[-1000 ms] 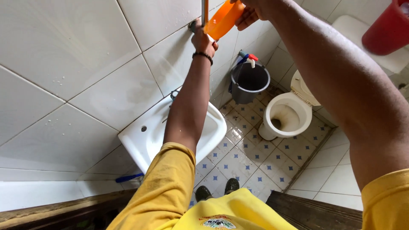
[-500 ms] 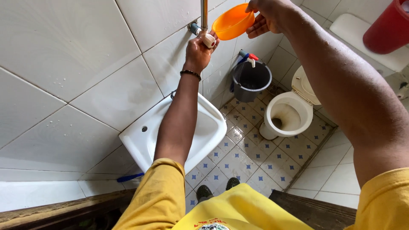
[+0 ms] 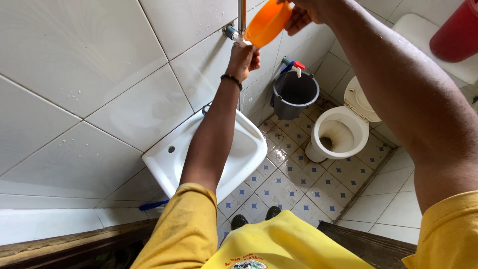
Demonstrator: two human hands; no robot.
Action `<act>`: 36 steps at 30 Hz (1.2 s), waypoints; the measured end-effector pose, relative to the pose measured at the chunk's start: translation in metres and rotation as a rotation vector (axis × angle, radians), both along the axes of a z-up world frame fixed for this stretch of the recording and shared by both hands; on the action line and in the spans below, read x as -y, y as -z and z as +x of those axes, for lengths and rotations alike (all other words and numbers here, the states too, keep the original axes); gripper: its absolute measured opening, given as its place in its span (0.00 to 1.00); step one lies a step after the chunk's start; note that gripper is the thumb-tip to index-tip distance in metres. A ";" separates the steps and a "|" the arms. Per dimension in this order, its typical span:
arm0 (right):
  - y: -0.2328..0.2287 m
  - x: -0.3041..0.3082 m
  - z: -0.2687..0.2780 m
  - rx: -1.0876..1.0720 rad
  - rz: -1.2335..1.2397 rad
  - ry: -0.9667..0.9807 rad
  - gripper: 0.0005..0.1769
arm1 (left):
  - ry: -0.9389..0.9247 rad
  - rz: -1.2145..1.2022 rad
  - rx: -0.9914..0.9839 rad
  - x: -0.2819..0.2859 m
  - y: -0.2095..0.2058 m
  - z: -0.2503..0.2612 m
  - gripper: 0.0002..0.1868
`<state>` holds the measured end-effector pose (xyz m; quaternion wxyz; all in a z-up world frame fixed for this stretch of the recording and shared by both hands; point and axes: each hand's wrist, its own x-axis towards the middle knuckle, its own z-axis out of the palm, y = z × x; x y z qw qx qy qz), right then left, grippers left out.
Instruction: Cleaning a bathroom sink using a cloth and rinsing it with water from a cup.
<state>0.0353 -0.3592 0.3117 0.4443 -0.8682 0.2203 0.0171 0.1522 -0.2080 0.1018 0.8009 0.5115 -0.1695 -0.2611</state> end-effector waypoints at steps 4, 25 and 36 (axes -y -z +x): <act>0.013 0.015 0.016 0.077 -0.022 -0.176 0.33 | 0.077 -0.282 -0.470 -0.011 -0.030 -0.003 0.12; 0.027 0.035 -0.006 0.047 0.017 -0.037 0.33 | 0.088 -0.392 -0.364 -0.008 0.006 -0.019 0.31; 0.041 0.050 -0.018 0.073 0.143 0.013 0.35 | -0.152 -0.014 -0.266 -0.004 -0.006 0.039 0.19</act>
